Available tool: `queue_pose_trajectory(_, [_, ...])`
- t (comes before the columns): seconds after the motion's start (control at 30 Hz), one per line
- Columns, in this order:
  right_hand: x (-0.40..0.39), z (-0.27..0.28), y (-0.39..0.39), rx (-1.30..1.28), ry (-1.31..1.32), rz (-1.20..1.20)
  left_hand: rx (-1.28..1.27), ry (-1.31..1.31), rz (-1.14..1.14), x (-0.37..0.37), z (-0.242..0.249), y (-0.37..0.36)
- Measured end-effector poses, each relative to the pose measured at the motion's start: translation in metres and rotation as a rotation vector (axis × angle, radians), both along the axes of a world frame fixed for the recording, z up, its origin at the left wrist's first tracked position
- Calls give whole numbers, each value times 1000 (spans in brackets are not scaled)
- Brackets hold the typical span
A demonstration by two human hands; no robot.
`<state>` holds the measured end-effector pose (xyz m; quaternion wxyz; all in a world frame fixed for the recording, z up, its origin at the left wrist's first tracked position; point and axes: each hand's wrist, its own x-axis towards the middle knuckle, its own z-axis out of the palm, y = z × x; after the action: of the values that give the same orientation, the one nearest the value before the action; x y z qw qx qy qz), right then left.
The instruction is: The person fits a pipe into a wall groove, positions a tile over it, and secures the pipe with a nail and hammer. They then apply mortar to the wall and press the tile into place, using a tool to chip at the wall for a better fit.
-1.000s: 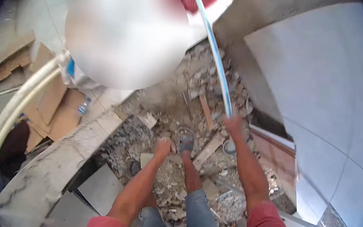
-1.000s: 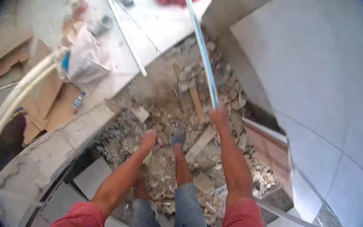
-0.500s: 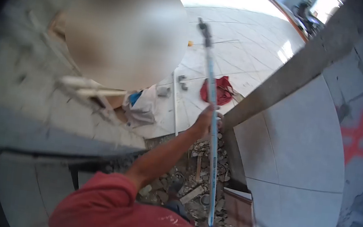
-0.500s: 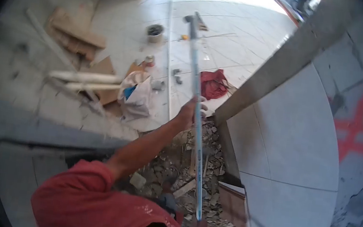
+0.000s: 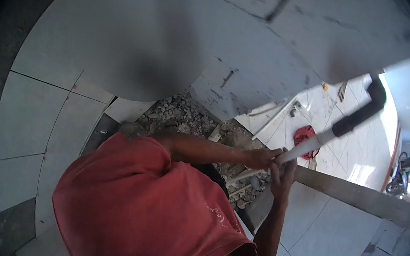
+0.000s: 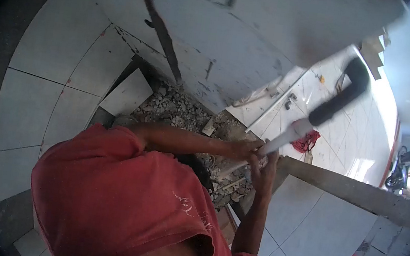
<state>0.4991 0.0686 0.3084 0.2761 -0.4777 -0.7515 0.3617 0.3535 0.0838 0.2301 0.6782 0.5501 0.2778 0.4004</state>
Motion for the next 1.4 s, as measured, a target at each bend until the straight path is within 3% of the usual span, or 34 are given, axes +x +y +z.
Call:
queue_pose_trajectory(0.03, [-18, -5, 1, 3, -10, 0, 3, -10, 0, -12, -9, 2])
queue_pose_trajectory(0.1, [-46, -40, -9, -88, 171, -210, 256, 272, -20, -30, -35, -8])
queue_pose_trajectory(0.17, [-49, -70, -24, -68, 108, -209, 292, 87, 51, -56, -37, -30])
queue_pose_trajectory(0.23, [-83, -71, -41, -36, -90, -7, 336, -73, 116, -99, -39, -42])
queue_pose_trajectory(0.3, [-133, -52, -54, -127, -170, -8, 212, 324, -64, -146, -44, -57])
queue_pose_trajectory(0.37, [-178, -51, -48, -232, -224, 68, 237, 276, 15, -176, -69, -64])
queue_pose_trajectory(0.43, [-206, -84, -38, -251, -247, 155, 162, 539, -143, -213, -80, -63])
queue_pose_trajectory(0.5, [-234, -114, -31, -198, -295, 128, 69, 576, -20, -236, -120, -64])
queue_pose_trajectory(0.6, [-265, -154, -21, -242, -318, 80, -47, 787, 40, -284, -112, -70])
queue_pose_trajectory(0.67, [-278, -180, -14, -320, -318, 92, 31, 602, 374, -301, -135, -76])
queue_pose_trajectory(0.73, [-288, -202, -6, -222, -25, 261, 78, 580, 482, -315, -111, -73])
queue_pose_trajectory(0.77, [-290, -212, -2, -217, -23, 266, 117, 555, 586, -321, -93, -73])
queue_pose_trajectory(0.83, [-293, -242, 3, -337, -235, 267, 9, 442, 573, -330, -55, -68])
queue_pose_trajectory(0.87, [-287, -272, -1, -203, -145, 259, -38, 409, 602, -332, -47, -65])
queue_pose_trajectory(0.9, [-293, -269, 0, -204, -141, 261, -83, 376, 630, -335, -42, -59])
queue_pose_trajectory(0.97, [-299, -254, -8, -620, -190, 268, -75, 467, 610, -340, -37, -53])
queue_pose_trajectory(1.03, [-292, -299, -11, -665, -206, 254, -65, 554, 581, -341, -39, -49])
queue_pose_trajectory(1.1, [-289, -311, -13, -582, -281, 479, -26, 668, 640, -337, -45, -48])
queue_pose_trajectory(1.13, [-295, -297, -15, -590, -282, 475, -32, 666, 633, -337, -46, -47])
queue_pose_trajectory(1.2, [-305, -271, -22, -1199, 287, -5, -11, 695, 676, -337, -47, -48])
queue_pose_trajectory(1.23, [-301, -286, -20, -1206, 284, -11, -19, 692, 671, -336, -47, -50])
queue_pose_trajectory(1.3, [-301, -314, -8, -298, -416, 827, -77, 600, 726, -338, -44, -52])
queue_pose_trajectory(1.33, [-307, -295, -9, -299, -412, 827, -78, 603, 724, -339, -47, -53])
queue_pose_trajectory(1.4, [-316, -257, -11, -1082, -44, 387, -63, 607, 777, -341, -52, -53])
